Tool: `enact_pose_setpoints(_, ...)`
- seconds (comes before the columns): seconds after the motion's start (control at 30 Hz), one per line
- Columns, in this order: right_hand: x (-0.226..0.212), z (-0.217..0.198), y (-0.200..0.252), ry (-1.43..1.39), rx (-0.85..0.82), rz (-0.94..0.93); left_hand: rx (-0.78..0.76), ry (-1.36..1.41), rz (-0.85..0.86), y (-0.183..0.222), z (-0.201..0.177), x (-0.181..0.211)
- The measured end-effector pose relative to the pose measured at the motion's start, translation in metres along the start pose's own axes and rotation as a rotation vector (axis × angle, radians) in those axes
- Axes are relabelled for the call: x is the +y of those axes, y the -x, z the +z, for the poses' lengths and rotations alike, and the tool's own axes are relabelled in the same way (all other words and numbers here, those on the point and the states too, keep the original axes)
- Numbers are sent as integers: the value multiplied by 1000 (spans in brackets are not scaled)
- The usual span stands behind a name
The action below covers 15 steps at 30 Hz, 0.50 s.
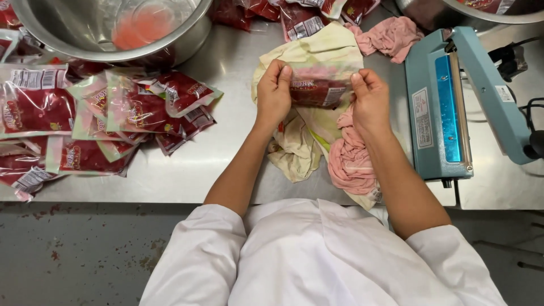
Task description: The person uses a heat sealer to seal plastic bags of food, repeatedly placing the bags under the sealing arm, pressing down, and setting the sealed bags aside onto a cloth.
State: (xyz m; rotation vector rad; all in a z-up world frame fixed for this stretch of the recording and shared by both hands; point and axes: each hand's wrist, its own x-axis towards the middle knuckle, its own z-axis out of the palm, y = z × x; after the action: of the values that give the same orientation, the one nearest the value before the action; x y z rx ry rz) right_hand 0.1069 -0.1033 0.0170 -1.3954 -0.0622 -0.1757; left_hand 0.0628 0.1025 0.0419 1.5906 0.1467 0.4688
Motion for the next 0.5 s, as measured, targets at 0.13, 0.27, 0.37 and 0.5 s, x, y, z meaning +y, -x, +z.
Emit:
enact_pose_setpoints(0.13, 6, -6, 10, 55, 32, 20, 43, -109, -47, 7, 5, -9)
enact_pose_setpoints(0.27, -17, -12, 14, 186, -33, 98, 72, -217, -142, 10, 6, -16)
enact_pose_setpoints(0.37, -47, -56, 4, 567, -185, 10, 64, -220, -196, 8, 4, -22)
enact_pose_setpoints(0.5, -57, -97, 2, 1530, -480, -151, 66, -150, -215, 6, 6, -23)
